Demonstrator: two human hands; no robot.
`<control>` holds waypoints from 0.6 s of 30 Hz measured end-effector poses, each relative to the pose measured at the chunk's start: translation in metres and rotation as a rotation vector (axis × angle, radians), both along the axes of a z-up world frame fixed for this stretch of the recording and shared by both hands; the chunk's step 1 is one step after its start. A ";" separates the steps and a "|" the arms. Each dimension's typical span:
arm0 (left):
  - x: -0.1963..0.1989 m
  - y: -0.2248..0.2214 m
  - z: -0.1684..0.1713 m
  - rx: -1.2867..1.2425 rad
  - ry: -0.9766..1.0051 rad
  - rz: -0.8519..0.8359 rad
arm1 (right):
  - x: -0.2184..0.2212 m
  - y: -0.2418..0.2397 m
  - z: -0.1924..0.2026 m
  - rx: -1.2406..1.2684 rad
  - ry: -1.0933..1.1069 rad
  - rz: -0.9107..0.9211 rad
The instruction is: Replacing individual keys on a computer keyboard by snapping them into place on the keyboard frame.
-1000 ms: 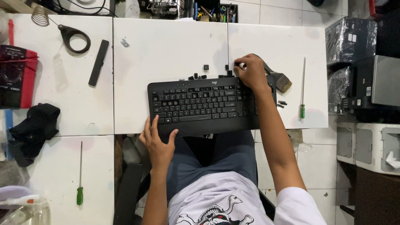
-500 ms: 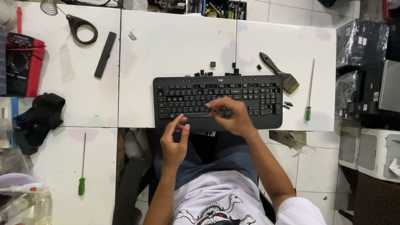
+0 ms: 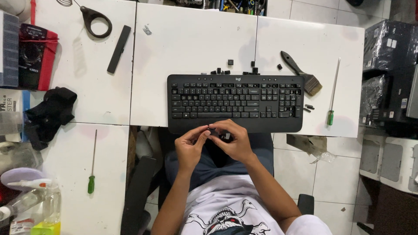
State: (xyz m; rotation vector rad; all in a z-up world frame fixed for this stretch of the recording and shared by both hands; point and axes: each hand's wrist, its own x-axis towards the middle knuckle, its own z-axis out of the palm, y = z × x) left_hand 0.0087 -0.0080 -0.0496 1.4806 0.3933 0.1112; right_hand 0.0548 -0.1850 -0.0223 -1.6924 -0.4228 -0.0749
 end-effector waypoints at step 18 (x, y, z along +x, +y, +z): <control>-0.013 0.000 0.020 -0.313 -0.085 -0.080 | -0.018 0.001 0.028 0.152 -0.040 -0.070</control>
